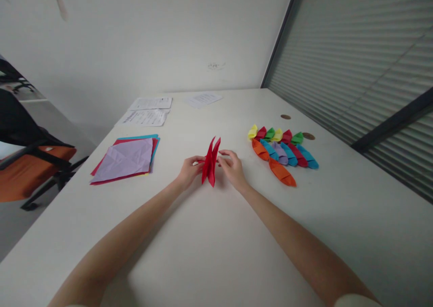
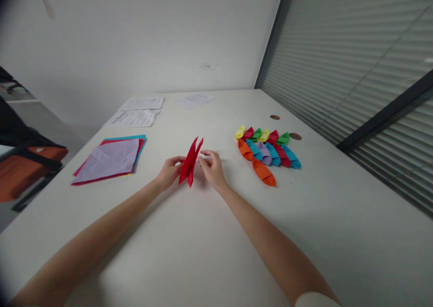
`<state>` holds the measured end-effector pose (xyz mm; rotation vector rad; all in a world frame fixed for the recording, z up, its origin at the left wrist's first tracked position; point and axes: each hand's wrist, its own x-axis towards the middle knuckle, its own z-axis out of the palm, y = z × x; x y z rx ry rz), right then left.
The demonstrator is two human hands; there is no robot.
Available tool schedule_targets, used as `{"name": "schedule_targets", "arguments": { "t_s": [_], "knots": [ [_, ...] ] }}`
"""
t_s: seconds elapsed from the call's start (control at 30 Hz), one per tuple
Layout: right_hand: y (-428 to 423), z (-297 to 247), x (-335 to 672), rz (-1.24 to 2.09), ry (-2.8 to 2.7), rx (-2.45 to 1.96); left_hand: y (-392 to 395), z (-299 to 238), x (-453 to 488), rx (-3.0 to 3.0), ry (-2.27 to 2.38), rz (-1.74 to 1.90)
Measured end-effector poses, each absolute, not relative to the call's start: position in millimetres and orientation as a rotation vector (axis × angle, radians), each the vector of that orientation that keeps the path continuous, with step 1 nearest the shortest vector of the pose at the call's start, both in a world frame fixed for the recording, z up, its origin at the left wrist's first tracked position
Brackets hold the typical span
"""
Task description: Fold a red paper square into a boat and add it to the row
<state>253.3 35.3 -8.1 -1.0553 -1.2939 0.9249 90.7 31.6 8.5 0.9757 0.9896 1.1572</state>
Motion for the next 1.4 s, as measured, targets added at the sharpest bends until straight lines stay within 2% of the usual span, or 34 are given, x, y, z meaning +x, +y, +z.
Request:
{"name": "schedule_targets", "arguments": {
  "t_s": [0.43, 0.8, 0.9, 1.17, 1.4],
  "knots": [
    [32, 2, 252, 1.132, -1.265, -1.021, 24, 18, 94, 1.025, 0.961, 1.102],
    [29, 0, 253, 1.031, -1.396, -0.950, 29, 11, 91, 1.119, 1.048, 1.201],
    [28, 0, 255, 0.937, -1.505, -0.951, 33, 7, 89, 1.196, 1.078, 1.228],
    [32, 2, 268, 0.409, -1.917, -1.024, 32, 9, 87, 1.197, 1.087, 1.170],
    [32, 10, 275, 0.303, -2.036, -1.049, 33, 7, 85, 1.177, 1.071, 1.132]
  ]
}}
